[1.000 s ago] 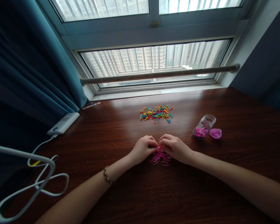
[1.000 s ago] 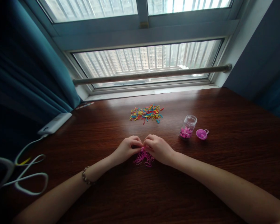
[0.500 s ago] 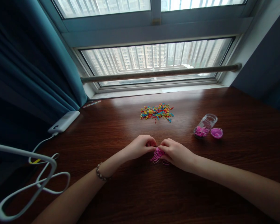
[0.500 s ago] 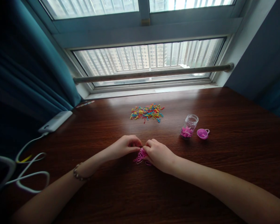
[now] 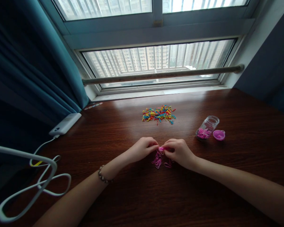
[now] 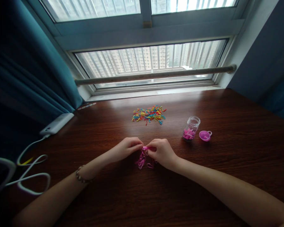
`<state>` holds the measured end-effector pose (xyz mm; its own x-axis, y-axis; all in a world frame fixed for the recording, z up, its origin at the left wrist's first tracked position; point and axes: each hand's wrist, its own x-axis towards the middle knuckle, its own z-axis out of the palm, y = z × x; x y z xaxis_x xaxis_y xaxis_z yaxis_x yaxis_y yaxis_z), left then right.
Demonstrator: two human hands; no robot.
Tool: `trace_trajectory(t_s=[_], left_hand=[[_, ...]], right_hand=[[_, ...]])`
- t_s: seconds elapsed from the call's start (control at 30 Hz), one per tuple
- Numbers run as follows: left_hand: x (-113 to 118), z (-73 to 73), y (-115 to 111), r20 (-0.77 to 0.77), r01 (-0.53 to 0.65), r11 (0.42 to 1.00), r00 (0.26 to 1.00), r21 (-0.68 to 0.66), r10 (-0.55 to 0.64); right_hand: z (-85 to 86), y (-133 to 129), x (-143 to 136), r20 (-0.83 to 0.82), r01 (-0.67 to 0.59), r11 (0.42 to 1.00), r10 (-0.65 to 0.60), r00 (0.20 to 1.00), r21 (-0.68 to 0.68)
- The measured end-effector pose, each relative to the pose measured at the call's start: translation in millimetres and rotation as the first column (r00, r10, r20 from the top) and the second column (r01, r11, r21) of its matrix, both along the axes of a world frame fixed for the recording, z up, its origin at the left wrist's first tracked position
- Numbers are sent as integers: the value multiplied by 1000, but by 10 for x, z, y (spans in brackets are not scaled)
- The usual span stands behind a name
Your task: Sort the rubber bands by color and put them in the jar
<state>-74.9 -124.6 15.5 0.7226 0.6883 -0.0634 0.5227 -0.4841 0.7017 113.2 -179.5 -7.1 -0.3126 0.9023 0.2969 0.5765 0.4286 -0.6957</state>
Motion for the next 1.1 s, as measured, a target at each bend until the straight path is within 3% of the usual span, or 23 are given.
trace_trajectory(t_s=[0.23, 0.4, 0.53, 0.67, 0.77, 0.9, 1.0, 1.1], left_hand=[[24, -18, 33, 122, -69, 994, 989, -80, 78], [36, -61, 8, 160, -103, 994, 981, -28, 106], [41, -114, -24, 175, -133, 990, 977, 45, 123], [48, -144, -49, 139, -85, 976, 989, 201, 57], [53, -163, -51, 100, -32, 959, 995, 283, 4], [56, -191, -45, 77, -15, 947, 997, 322, -11], [52, -206, -42, 76, -4, 941, 997, 337, -23], [45, -213, -39, 76, 7, 936, 996, 353, -36]], right_hand=[[52, 82, 57, -294, 37, 964, -117, 949, -264], [166, 65, 55, -415, 18, 923, -190, 890, -386], [358, 2, 72, -486, -15, 914, -201, 850, -404], [725, -72, 308, -494, -36, 927, -166, 854, -374], [1125, -91, 678, -375, 70, 937, -205, 904, -344], [1582, -20, 1203, -11, 286, 938, -293, 956, -195], [1715, 67, 1413, 242, 328, 931, -285, 927, -159], [1698, 144, 1442, 420, 342, 930, -259, 870, -137]])
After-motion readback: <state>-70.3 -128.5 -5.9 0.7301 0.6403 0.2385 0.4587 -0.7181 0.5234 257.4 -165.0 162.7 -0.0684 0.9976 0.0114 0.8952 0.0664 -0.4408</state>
